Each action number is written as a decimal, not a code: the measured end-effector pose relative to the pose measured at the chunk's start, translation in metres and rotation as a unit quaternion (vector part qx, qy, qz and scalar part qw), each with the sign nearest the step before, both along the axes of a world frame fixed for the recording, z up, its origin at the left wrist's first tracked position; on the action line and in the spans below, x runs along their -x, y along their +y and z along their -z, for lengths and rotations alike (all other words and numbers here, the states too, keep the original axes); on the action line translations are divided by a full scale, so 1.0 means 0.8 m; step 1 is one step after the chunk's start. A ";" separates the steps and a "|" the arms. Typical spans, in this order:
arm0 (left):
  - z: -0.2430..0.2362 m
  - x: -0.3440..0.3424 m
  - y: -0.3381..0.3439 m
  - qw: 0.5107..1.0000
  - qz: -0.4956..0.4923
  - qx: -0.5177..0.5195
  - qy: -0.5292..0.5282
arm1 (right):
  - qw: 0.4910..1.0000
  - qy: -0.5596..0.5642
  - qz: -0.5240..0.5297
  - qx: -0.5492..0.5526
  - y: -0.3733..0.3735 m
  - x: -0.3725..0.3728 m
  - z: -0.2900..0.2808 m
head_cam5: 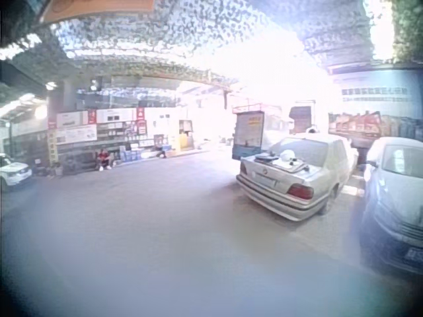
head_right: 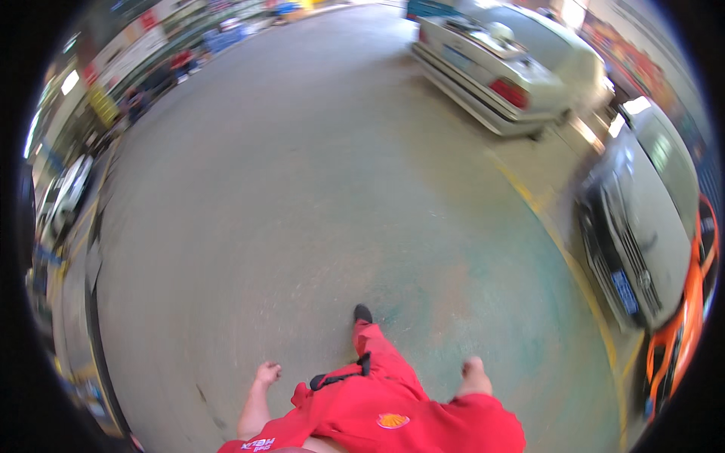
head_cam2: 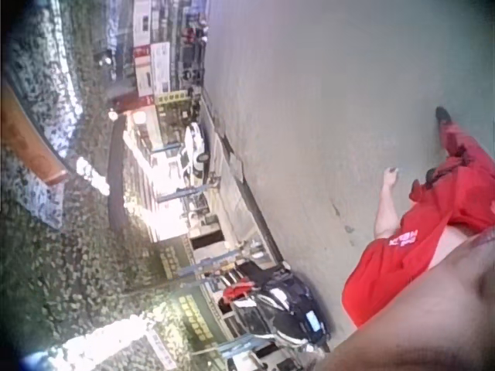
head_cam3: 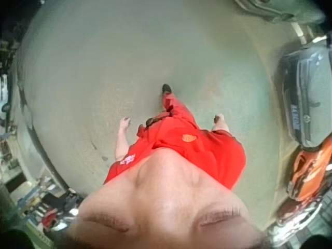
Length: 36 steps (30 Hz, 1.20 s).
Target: The person installs plastic fasteners into the front bumper area of a white car. They retrieve fasteners from a plastic bag and insert them into holes on the car's front cover, then walk around the garage.
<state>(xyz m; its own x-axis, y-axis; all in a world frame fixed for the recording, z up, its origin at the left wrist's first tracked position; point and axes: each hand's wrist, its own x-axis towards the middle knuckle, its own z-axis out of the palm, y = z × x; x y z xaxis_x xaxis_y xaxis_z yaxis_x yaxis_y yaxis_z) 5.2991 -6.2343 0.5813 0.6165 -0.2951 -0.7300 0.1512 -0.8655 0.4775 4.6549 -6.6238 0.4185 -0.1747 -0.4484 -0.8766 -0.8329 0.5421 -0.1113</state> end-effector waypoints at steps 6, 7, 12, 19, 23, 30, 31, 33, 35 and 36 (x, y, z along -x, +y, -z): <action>-0.015 -0.082 -0.141 0.995 0.062 0.032 0.065 | 0.865 -0.097 -0.469 0.149 -0.193 -0.529 -0.089; -0.015 -0.099 -0.159 0.991 0.072 0.066 0.093 | 0.856 -0.150 -0.459 0.182 -0.204 -0.626 -0.131; 0.016 -0.203 -0.296 0.980 0.116 0.045 0.154 | 0.758 -0.513 -0.343 0.210 -0.267 -0.938 -0.336; 0.019 -0.448 -0.433 0.987 0.100 -0.012 0.124 | 0.843 -0.301 -0.409 0.178 -0.447 -1.059 -0.242; 0.010 -0.632 -0.589 0.989 0.103 -0.040 0.095 | 0.914 -0.019 -0.395 0.090 -0.543 -0.908 -0.117; -0.012 -0.875 -0.894 0.984 0.134 0.101 -0.054 | 0.997 0.031 0.077 0.010 -0.619 -0.709 -0.043; -0.012 -0.893 -0.928 0.984 0.133 0.105 -0.053 | 0.993 0.074 0.072 -0.052 -0.654 -0.719 -0.035; -0.016 -0.914 -0.971 0.985 0.148 0.079 -0.030 | 0.985 0.004 0.166 -0.051 -0.733 -0.786 -0.019; -0.020 -0.922 -0.988 0.992 0.127 0.001 0.024 | 0.977 -0.026 0.211 -0.011 -0.831 -0.903 -0.023; -0.022 -0.931 -0.988 0.981 0.190 -0.024 0.016 | 0.974 -0.065 0.216 -0.005 -0.885 -0.980 -0.033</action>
